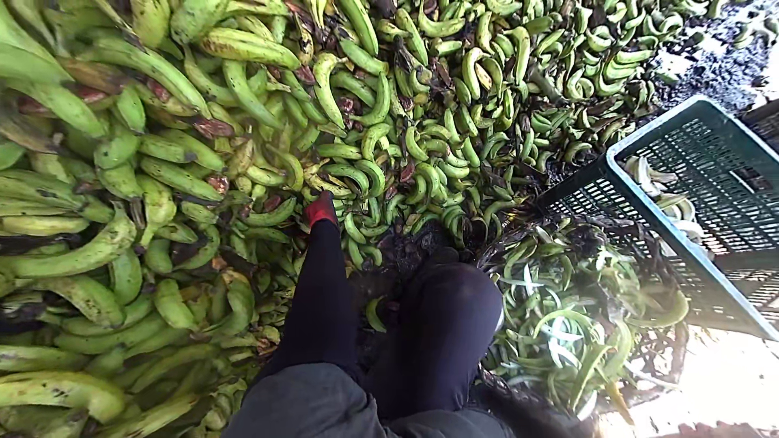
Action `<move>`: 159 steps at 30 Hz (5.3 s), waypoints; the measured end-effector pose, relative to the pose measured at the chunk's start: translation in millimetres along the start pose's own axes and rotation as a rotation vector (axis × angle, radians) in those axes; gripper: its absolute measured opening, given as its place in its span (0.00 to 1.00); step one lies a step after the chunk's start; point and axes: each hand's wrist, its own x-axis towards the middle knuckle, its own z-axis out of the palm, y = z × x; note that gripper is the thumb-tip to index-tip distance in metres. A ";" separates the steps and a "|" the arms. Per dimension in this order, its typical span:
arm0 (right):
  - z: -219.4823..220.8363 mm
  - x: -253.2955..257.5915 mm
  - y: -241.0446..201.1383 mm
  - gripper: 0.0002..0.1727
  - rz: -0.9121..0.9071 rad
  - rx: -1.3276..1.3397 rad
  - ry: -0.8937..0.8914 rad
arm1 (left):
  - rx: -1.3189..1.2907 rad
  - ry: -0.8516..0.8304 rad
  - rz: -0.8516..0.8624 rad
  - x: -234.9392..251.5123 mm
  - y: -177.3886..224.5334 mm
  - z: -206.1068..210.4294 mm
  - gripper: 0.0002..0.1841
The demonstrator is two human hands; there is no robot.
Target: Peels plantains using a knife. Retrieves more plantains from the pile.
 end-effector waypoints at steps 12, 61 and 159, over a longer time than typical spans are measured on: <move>13.5 -10.5 -4.5 0.28 -0.026 -0.019 0.011 | 0.076 -0.093 0.087 12.0 -19.2 3.7 0.70; 21.6 -19.5 -24.0 0.29 -0.114 0.132 -0.251 | -0.610 -0.725 0.232 -150.1 -29.4 -102.0 0.16; 14.2 -35.5 -64.3 0.37 -0.182 0.465 -0.203 | 2.030 -0.965 2.062 -453.6 8.3 61.6 0.18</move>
